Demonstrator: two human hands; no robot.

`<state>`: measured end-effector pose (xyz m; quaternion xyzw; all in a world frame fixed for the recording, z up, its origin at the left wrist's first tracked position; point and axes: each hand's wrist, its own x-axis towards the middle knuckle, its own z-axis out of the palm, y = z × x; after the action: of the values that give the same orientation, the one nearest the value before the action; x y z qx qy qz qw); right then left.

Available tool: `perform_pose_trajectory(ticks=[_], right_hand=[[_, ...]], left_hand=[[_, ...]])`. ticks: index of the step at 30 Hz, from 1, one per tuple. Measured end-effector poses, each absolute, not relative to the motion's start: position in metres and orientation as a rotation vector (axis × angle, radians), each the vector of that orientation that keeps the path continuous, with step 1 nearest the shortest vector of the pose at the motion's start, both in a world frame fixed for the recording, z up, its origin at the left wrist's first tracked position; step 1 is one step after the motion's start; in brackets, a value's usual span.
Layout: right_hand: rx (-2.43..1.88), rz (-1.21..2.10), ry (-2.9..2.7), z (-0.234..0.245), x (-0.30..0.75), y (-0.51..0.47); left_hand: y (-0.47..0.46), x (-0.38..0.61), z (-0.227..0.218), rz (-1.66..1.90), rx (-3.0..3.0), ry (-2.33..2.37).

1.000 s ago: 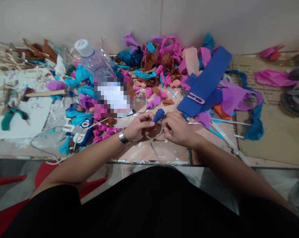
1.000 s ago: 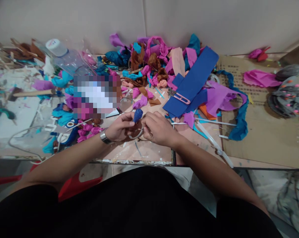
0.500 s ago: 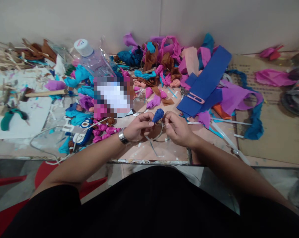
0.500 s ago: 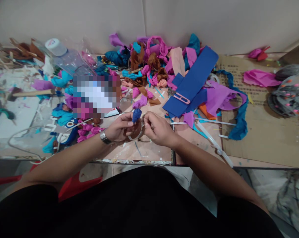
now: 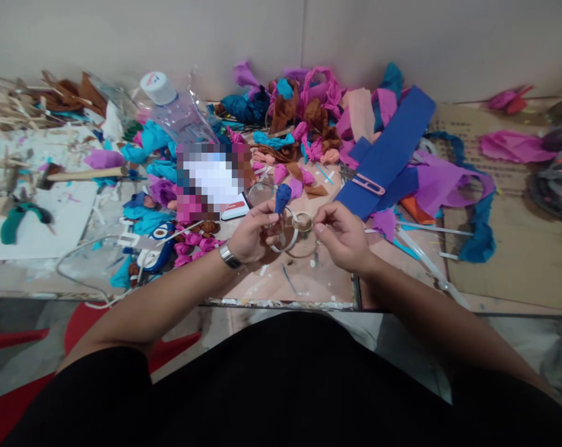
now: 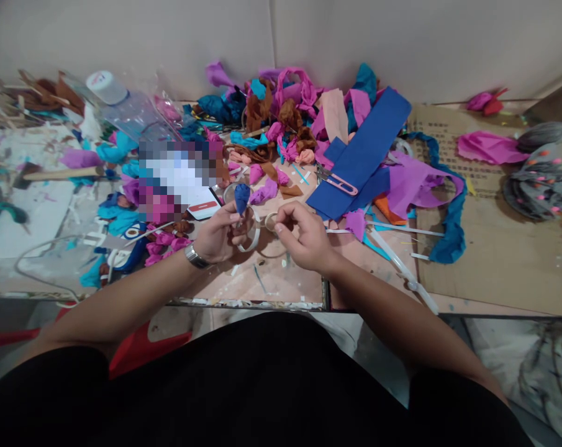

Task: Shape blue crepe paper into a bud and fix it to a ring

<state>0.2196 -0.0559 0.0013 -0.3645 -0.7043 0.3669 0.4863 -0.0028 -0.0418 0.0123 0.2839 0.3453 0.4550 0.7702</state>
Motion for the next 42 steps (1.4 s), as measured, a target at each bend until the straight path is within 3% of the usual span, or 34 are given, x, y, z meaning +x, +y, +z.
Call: perform_pose_trajectory(ticks=[14,42], right_hand=[[-0.798,0.686,-1.875,0.0072,0.2122,-0.0619],[-0.770,0.771,-1.922,0.0034,0.2139,-0.0577]], left_hand=[[-0.0475,0.0016,0.0154,1.035,0.641,0.803],[-0.0469,-0.0018,0.0116,1.019,0.658,0.810]])
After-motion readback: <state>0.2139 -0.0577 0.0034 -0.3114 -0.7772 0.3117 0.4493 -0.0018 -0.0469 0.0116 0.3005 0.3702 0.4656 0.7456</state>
